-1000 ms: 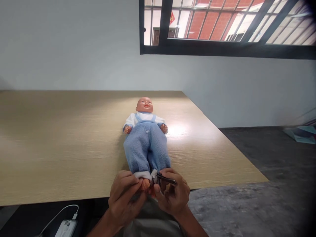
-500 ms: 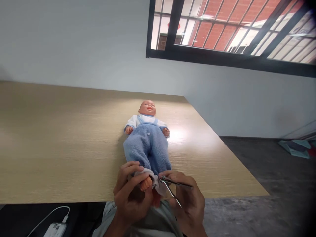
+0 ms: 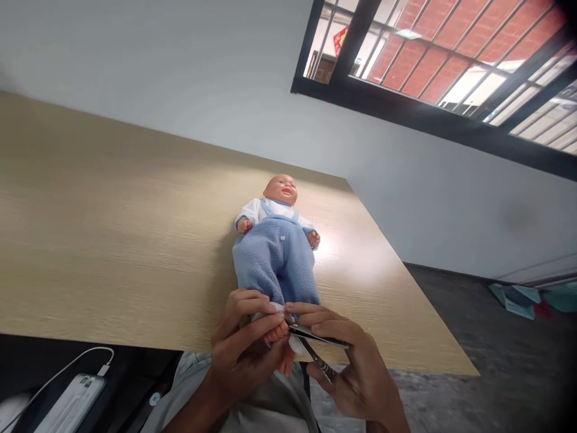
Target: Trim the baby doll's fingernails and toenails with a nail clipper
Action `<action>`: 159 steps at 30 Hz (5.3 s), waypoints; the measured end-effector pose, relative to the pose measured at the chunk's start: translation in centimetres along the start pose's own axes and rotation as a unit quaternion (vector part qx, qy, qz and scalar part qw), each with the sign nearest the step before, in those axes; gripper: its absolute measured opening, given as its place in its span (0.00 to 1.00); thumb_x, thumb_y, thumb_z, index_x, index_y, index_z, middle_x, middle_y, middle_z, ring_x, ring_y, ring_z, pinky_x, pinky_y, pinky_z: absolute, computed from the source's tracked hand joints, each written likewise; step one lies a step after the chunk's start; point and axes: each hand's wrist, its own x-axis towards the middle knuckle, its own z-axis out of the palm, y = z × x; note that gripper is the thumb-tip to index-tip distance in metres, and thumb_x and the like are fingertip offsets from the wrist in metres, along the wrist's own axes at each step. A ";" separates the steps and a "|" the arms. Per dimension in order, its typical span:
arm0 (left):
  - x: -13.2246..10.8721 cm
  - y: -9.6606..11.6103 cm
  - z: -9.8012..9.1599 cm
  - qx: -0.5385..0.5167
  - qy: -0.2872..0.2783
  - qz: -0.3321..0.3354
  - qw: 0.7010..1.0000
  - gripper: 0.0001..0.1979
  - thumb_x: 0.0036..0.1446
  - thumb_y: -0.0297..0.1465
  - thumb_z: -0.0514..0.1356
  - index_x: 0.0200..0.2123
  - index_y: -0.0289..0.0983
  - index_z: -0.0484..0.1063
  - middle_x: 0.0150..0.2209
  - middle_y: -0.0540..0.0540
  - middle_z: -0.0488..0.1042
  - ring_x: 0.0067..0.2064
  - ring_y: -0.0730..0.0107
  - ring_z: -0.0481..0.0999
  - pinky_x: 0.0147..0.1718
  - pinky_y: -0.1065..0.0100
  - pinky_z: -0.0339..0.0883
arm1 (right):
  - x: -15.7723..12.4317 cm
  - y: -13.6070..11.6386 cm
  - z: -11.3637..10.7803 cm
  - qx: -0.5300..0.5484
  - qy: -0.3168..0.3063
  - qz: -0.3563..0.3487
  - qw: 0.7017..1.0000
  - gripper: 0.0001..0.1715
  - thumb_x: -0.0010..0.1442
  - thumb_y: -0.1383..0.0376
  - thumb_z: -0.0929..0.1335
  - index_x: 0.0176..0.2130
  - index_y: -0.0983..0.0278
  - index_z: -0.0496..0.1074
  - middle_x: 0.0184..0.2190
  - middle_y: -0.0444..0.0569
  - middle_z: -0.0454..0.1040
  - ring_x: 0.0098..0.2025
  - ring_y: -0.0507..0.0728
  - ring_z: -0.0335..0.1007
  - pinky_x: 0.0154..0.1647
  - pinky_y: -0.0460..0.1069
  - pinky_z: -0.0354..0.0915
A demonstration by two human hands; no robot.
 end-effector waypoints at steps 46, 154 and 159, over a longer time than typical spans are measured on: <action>0.5 0.2 0.0 -0.038 0.009 -0.009 0.999 0.10 0.60 0.22 0.68 0.44 0.36 0.77 0.42 0.44 0.76 0.46 0.61 0.76 0.45 0.57 0.77 | 0.4 -3.2 0.5 -0.234 0.067 -0.093 0.966 0.10 0.70 0.65 0.70 0.50 0.68 0.75 0.36 0.53 0.84 0.40 0.57 0.84 0.44 0.52 0.81; 0.2 -1.0 -1.1 -0.126 0.018 -0.026 0.992 0.13 0.51 0.17 0.73 0.39 0.32 0.79 0.39 0.46 0.75 0.37 0.69 0.75 0.34 0.63 0.74 | 2.2 -3.8 0.9 -0.253 -0.079 -0.164 0.950 0.10 0.68 0.77 0.65 0.45 0.73 0.76 0.36 0.55 0.84 0.44 0.58 0.83 0.56 0.56 0.79; 0.2 -0.9 -1.1 -0.131 0.020 -0.027 0.991 0.13 0.50 0.17 0.74 0.39 0.32 0.80 0.38 0.47 0.75 0.37 0.69 0.75 0.34 0.62 0.74 | 2.7 -3.8 1.0 -0.258 -0.065 -0.180 0.947 0.10 0.62 0.81 0.68 0.42 0.73 0.76 0.32 0.54 0.83 0.40 0.58 0.82 0.52 0.56 0.81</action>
